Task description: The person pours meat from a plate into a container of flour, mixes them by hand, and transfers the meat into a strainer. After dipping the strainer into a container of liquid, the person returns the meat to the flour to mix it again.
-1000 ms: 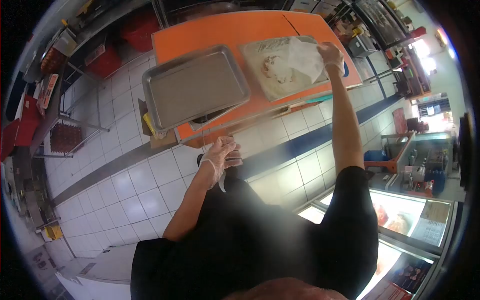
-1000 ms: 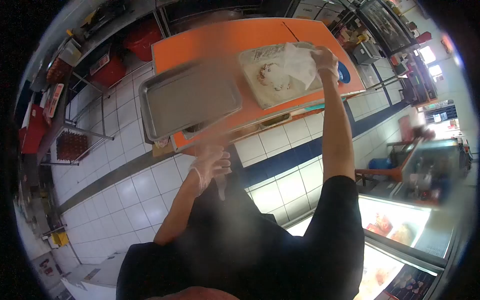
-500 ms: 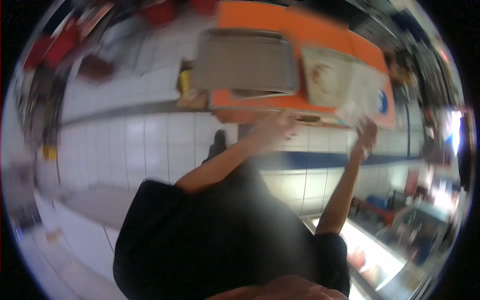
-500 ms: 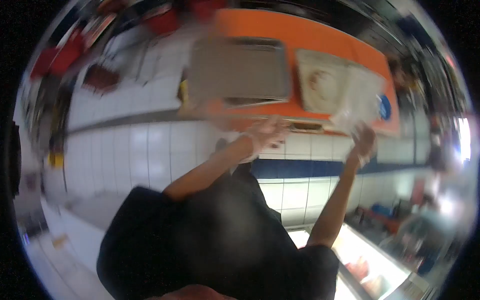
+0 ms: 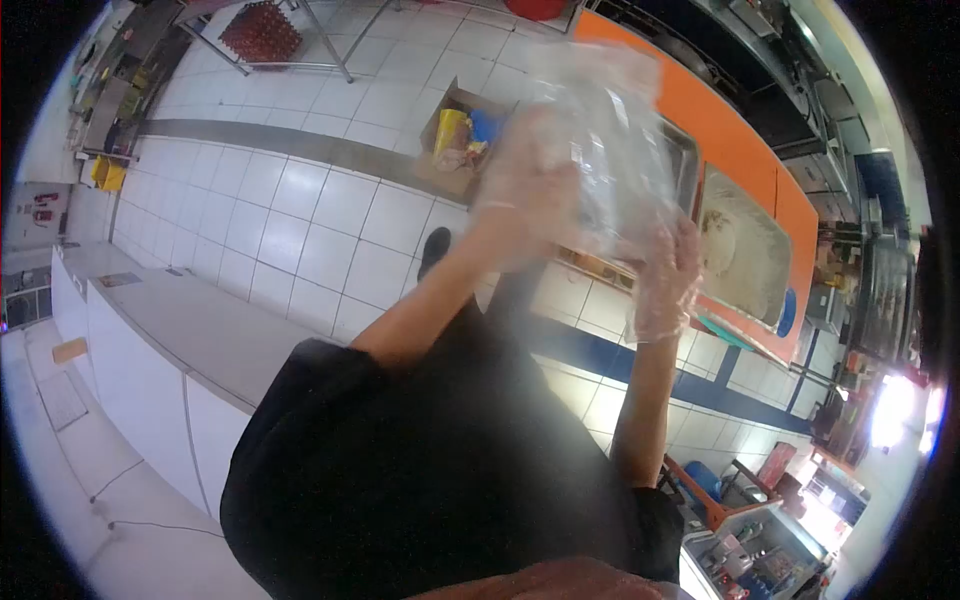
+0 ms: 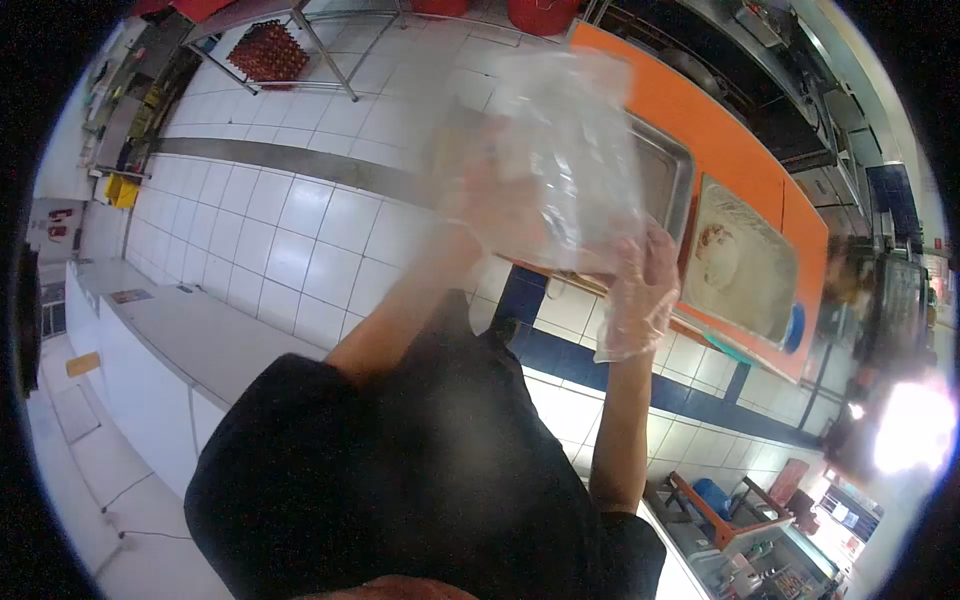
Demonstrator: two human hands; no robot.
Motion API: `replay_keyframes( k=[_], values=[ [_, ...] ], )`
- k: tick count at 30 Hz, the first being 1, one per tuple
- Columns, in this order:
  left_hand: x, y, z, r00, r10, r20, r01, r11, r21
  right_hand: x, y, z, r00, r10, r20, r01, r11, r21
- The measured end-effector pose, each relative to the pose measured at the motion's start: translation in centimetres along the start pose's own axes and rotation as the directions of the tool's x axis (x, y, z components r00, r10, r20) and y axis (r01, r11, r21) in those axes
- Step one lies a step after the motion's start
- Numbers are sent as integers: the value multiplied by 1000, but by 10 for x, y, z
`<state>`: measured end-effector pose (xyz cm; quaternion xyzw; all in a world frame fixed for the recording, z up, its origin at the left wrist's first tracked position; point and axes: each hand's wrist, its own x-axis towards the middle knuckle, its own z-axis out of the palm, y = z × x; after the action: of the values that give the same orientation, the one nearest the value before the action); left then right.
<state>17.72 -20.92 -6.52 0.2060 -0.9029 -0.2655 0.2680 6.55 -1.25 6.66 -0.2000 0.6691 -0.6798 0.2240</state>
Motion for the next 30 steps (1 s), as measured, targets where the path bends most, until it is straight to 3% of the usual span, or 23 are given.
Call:
replay_keyframes(
  k=[2, 3, 4, 5, 6, 8, 9, 11, 12, 13, 14, 15, 16, 17, 18, 22, 23, 25, 26, 27, 29, 30],
  values=[
    [-3, -21, -57, 925, -220, -310, 255, 964, 76, 12, -8, 45, 989, -19, 148, 27, 998, -49],
    [2, -27, -96, 853, -481, -202, 416, 861, -293, 21, -11, 59, 991, -7, 135, 16, 998, -64],
    [5, -43, -123, 742, -670, 2, 540, 596, -594, 28, -14, 69, 995, -26, 96, 33, 997, -72],
    [7, -79, -127, 723, -688, -67, 554, 634, -540, 37, -14, 78, 997, -49, 57, 54, 995, -80],
    [8, -116, -124, 704, -698, -130, 570, 665, -482, 47, -8, 78, 978, -191, 89, 191, 982, 6],
    [9, -193, -111, 721, -679, -140, 583, 703, -406, 66, -9, 74, 971, -146, -190, 82, 947, -310],
    [6, -233, -98, 736, -654, -176, 586, 745, -319, 71, -7, 72, 950, -234, -208, 162, 935, -315],
    [-5, -330, -48, 748, -652, -123, 599, 744, -298, 76, -5, 64, 894, -250, -372, 59, 888, -455],
    [-8, -375, -20, 758, -644, -101, 602, 751, -271, 76, 0, 53, 865, -254, -432, 114, 939, -324],
    [-3, -414, 4, 763, -642, -78, 603, 750, -271, 70, 3, 42, 857, -294, -423, 92, 896, -435],
    [-1, -447, 31, 775, -629, -58, 617, 774, -145, 69, 9, 34, 846, -324, -423, 42, 832, -553],
    [-8, -468, 57, 785, -619, -31, 619, 786, -14, 53, 11, 15, 827, -393, -402, -39, 673, -738],
    [-16, -492, 87, 784, -621, 3, 621, 783, -14, 40, 8, 6, 804, -392, -446, -83, 669, -738],
    [-16, -530, 121, 803, -596, 5, 596, 803, -27, 38, 10, 3, 693, -378, -614, -331, 590, -736],
    [-12, -556, 151, 821, -571, 5, 570, 820, -43, 31, 18, 2, 624, -384, -681, -421, 570, -706],
    [22, -604, 227, 729, -623, 283, 621, 776, 110, -16, 54, 3, 421, -319, -849, -691, 494, -528],
    [22, -621, 252, 720, -625, 302, 625, 773, 108, -60, 59, -31, 479, -259, -839, -636, 557, -535],
    [16, -641, 290, 667, -634, 391, 521, 772, 363, -112, 73, -57, 479, -200, -855, -629, 601, -493],
    [29, -631, 288, 517, -689, 508, 507, 725, 467, -122, 79, -56, 462, -172, -870, -688, 551, -473],
    [26, -623, 286, 513, -686, 516, 504, 727, 465, -128, 85, -49, 440, -146, -886, -737, 505, -450],
    [25, -604, 267, 682, -639, 355, 474, 756, 451, -123, 97, -35, 218, -119, -969, -877, 411, -248],
    [34, -588, 247, 608, -680, 410, 513, 731, 450, -129, 100, -35, 193, -86, -977, -903, 374, -211]
  ],
)
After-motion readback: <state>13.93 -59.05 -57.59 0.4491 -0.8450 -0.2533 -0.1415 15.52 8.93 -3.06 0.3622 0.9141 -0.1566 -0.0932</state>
